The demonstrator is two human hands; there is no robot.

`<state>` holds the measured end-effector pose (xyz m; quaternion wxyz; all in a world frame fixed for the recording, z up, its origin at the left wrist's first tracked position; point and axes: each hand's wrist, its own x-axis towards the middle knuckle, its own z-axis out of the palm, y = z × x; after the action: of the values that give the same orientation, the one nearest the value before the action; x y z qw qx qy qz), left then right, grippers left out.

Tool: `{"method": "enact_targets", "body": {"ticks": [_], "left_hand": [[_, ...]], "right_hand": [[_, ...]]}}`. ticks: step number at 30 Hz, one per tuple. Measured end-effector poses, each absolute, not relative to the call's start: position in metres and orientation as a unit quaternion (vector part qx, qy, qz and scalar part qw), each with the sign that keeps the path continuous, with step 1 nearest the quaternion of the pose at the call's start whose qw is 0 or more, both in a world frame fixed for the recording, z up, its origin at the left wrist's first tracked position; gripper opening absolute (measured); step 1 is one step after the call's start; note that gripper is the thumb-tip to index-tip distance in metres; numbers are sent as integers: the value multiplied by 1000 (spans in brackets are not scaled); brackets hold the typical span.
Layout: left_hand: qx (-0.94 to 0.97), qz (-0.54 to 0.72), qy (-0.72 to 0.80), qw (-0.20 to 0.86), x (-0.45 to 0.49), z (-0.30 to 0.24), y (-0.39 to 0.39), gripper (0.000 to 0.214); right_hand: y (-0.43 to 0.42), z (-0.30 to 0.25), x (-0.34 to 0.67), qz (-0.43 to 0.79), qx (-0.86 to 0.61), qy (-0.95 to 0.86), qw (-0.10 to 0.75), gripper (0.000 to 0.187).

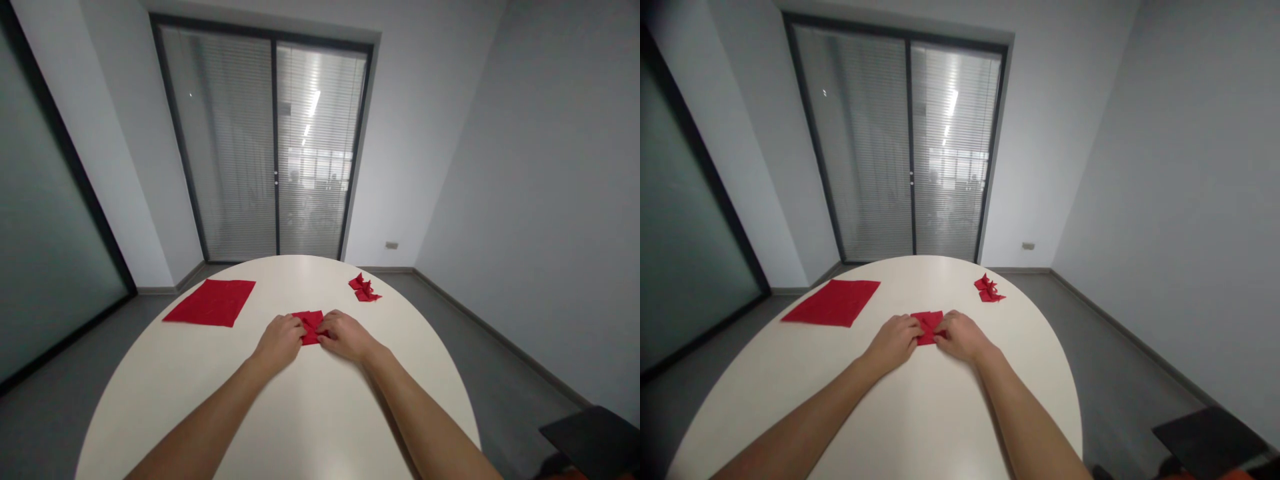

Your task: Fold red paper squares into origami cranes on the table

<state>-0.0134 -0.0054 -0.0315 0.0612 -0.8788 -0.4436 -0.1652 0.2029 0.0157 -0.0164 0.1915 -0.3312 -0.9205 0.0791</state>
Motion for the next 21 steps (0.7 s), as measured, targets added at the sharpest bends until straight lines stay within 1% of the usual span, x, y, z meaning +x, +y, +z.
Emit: {"method": "enact_targets", "body": {"ticks": [3, 7, 10, 16, 21], "left_hand": [[-865, -168, -468, 70, -7, -29, -12, 23], [-851, -197, -485, 42, -4, -33, -13, 27], [-840, -213, -499, 21, -5, -37, -10, 23], [-815, -225, -534, 2, -3, -38, -11, 20], [-813, -231, -534, -14, -1, -37, -13, 25]], "right_hand": [[11, -12, 201, 80, -342, -916, 194, 16], [9, -13, 200, 128, -360, -897, 221, 22], [12, -20, 200, 159, -369, -885, 237, 28], [23, -37, 197, 159, -354, -875, 289, 39], [24, -37, 199, 167, -340, -883, 277, 42]]}}
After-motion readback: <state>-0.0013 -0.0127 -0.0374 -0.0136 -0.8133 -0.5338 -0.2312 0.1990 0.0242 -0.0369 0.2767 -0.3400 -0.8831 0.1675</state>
